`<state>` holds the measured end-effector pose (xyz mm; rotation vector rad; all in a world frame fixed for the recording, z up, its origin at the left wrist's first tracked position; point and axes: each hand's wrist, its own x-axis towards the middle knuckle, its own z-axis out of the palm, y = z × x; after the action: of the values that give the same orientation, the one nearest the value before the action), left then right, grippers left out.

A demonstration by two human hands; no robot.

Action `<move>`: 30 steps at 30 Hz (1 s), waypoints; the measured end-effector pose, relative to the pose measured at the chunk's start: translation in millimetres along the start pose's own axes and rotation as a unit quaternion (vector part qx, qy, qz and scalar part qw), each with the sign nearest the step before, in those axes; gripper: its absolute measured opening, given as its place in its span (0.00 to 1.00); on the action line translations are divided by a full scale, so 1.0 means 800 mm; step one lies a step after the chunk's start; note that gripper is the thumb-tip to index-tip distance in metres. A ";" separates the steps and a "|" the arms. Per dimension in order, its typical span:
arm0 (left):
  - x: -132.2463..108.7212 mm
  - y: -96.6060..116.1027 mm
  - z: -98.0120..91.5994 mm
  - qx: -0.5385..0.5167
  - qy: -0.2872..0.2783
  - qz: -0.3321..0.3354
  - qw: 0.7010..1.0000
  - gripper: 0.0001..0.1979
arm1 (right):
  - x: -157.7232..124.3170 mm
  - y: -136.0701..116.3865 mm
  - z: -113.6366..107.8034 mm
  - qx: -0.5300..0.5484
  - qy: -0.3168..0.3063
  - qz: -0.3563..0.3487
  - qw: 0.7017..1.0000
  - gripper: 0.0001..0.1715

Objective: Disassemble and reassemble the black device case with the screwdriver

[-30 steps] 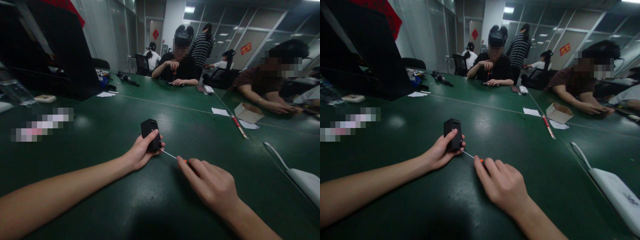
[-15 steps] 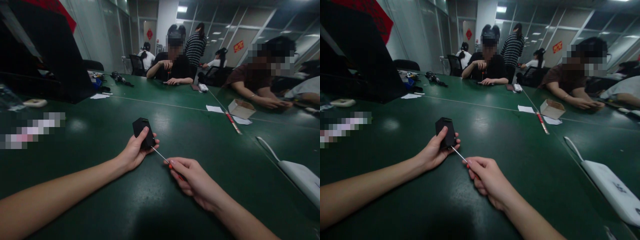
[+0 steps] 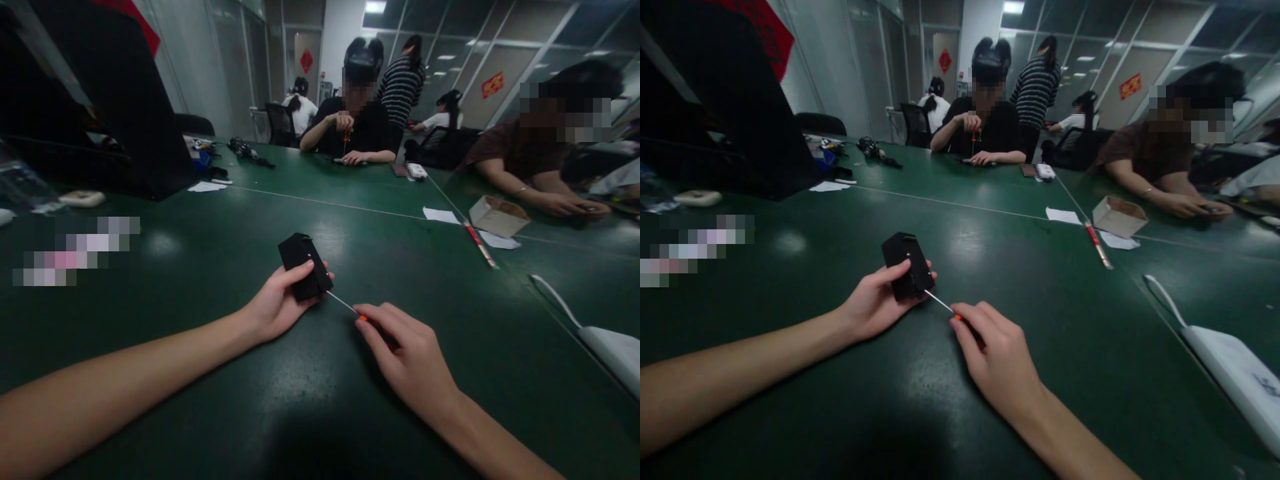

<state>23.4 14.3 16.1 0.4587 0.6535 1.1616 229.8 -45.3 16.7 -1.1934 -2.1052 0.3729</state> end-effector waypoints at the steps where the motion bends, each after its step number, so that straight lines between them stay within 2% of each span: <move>1: 0.000 0.000 0.001 0.003 0.008 0.004 1.000 0.09 | 0.000 0.000 -0.001 -0.004 0.001 -0.002 1.000 0.13; 5: -0.001 0.000 0.005 0.012 0.042 0.023 0.999 0.10 | 0.001 0.002 -0.005 -0.017 0.011 -0.009 1.000 0.13; 12: 0.003 0.001 0.006 -0.003 0.056 0.034 0.998 0.08 | 0.002 0.009 -0.015 -0.034 0.025 -0.021 0.999 0.12; 16: 0.002 -0.003 0.002 0.025 0.017 0.039 0.999 0.10 | 0.004 0.005 -0.010 0.000 0.028 0.010 1.000 0.12; 19: -0.001 -0.008 -0.002 0.053 -0.040 0.027 0.997 0.13 | 0.005 -0.001 0.000 0.046 0.038 0.046 0.997 0.11; 21: -0.004 -0.010 -0.003 0.068 -0.081 0.006 0.994 0.15 | 0.004 -0.006 0.009 0.108 0.044 0.094 0.989 0.10; 23: -0.005 -0.011 -0.005 0.073 -0.115 -0.016 0.991 0.16 | 0.003 -0.013 0.017 0.230 0.036 0.179 0.956 0.10; 26: -0.006 -0.011 -0.007 0.065 -0.142 -0.036 0.987 0.16 | 0.004 -0.019 0.022 0.453 -0.005 0.300 0.839 0.15; 28: -0.006 -0.010 -0.007 0.069 -0.148 -0.034 0.986 0.16 | 0.005 -0.019 0.019 0.543 -0.027 0.327 0.773 0.17; 30: -0.006 -0.011 -0.007 0.088 -0.146 -0.021 0.985 0.15 | 0.008 -0.017 0.014 0.581 -0.035 0.337 0.740 0.18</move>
<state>24.4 6.9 7.9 0.7460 0.5083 0.9758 211.4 -46.3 18.3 -1.0160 -0.9248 1.7542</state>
